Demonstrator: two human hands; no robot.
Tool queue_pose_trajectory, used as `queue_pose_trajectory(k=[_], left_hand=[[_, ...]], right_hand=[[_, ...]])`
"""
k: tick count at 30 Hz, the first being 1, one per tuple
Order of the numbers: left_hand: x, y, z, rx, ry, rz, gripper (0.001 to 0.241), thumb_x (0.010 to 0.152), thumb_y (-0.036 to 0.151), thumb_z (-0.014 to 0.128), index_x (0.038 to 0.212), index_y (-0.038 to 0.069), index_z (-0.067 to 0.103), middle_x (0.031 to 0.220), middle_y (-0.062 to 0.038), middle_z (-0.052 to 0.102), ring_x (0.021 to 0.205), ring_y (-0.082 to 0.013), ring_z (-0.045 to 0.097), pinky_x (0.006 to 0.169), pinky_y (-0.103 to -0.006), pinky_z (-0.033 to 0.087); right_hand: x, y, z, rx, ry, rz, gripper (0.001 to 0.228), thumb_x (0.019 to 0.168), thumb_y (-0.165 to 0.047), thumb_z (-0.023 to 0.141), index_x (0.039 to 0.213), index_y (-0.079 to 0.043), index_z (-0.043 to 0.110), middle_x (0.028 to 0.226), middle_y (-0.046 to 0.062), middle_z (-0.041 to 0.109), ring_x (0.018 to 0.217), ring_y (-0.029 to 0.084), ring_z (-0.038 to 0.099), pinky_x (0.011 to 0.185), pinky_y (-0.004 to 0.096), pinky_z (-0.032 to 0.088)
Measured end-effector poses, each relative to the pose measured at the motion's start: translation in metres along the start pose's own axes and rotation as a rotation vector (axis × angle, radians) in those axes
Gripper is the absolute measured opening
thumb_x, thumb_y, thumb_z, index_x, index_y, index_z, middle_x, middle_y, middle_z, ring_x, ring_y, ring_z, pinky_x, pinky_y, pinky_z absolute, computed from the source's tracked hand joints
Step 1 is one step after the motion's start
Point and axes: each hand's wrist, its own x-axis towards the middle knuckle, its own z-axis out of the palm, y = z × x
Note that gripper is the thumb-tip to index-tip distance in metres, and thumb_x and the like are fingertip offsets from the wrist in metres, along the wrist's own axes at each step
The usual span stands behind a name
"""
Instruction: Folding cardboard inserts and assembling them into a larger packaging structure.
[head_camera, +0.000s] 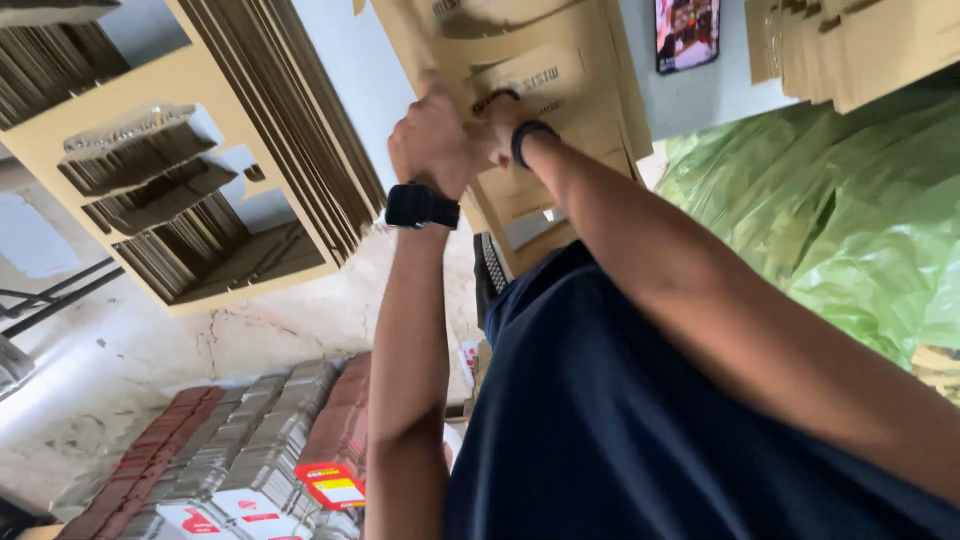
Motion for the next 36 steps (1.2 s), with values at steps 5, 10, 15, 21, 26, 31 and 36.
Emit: queue_pose_trajectory(k=[5, 10, 15, 21, 26, 31, 36], left_hand=[[0.004, -0.052, 0.022, -0.198, -0.165, -0.308, 0.047, 0.083, 0.028, 0.06, 0.122, 0.007, 0.045, 0.115, -0.031, 0.069, 0.103, -0.0531, 0.066, 0.087, -0.0579, 0.054], [0.006, -0.102, 0.079, -0.485, -0.128, -0.342, 0.062, 0.082, 0.031, 0.069, 0.136, 0.013, 0.044, 0.107, -0.007, 0.074, 0.094, -0.032, 0.072, 0.073, -0.0446, 0.057], [0.03, -0.124, 0.142, -0.551, 0.029, -0.434, 0.052, 0.072, 0.029, 0.076, 0.119, 0.018, 0.057, 0.107, -0.003, 0.076, 0.093, -0.028, 0.073, 0.077, -0.0388, 0.061], [0.018, -0.11, 0.116, -0.523, -0.008, -0.391, 0.055, 0.08, 0.022, 0.082, 0.128, 0.014, 0.057, 0.118, -0.018, 0.073, 0.117, -0.0408, 0.068, 0.103, -0.0508, 0.055], [0.017, -0.11, 0.118, -0.555, -0.005, -0.412, 0.055, 0.079, 0.022, 0.081, 0.128, 0.015, 0.057, 0.12, -0.019, 0.073, 0.118, -0.0421, 0.067, 0.104, -0.0521, 0.054], [0.017, -0.111, 0.117, -0.568, -0.038, -0.394, 0.055, 0.08, 0.024, 0.081, 0.129, 0.016, 0.056, 0.119, -0.019, 0.072, 0.118, -0.0416, 0.067, 0.101, -0.0519, 0.055], [0.018, -0.11, 0.116, -0.58, -0.035, -0.414, 0.055, 0.079, 0.023, 0.081, 0.128, 0.016, 0.057, 0.119, -0.021, 0.072, 0.119, -0.0424, 0.066, 0.102, -0.0521, 0.054]], right_hand=[[0.017, 0.031, -0.065, -0.001, -0.178, -0.538, 0.036, 0.096, -0.038, 0.067, 0.071, -0.012, 0.065, 0.058, 0.003, 0.061, 0.043, 0.01, 0.052, 0.037, 0.025, 0.035], [0.039, 0.08, -0.136, -0.352, 0.695, -1.088, 0.018, 0.079, -0.02, 0.074, 0.095, -0.015, 0.069, 0.087, 0.004, 0.07, 0.074, 0.018, 0.068, 0.065, 0.032, 0.057], [0.01, 0.065, -0.108, -0.332, 0.614, -0.724, 0.059, 0.081, -0.017, 0.055, 0.137, -0.001, 0.059, 0.126, 0.021, 0.051, 0.121, 0.037, 0.047, 0.107, 0.047, 0.04], [0.115, 0.078, -0.136, -0.296, 0.727, -0.569, 0.044, 0.068, -0.039, 0.079, 0.097, -0.018, 0.054, 0.106, 0.01, 0.059, 0.106, 0.041, 0.063, 0.086, 0.057, 0.056], [0.047, 0.043, -0.141, -0.181, 0.537, -0.472, 0.06, 0.077, -0.049, 0.083, 0.119, -0.02, 0.053, 0.128, 0.01, 0.06, 0.124, 0.038, 0.061, 0.1, 0.048, 0.054], [0.049, 0.031, -0.128, -0.339, 0.462, -0.456, 0.05, 0.082, -0.053, 0.077, 0.114, -0.016, 0.069, 0.117, 0.011, 0.069, 0.115, 0.038, 0.066, 0.091, 0.049, 0.057], [0.043, 0.038, -0.123, -0.294, 0.535, -0.466, 0.052, 0.077, -0.038, 0.077, 0.115, -0.013, 0.052, 0.121, 0.019, 0.052, 0.119, 0.049, 0.057, 0.099, 0.055, 0.051]])
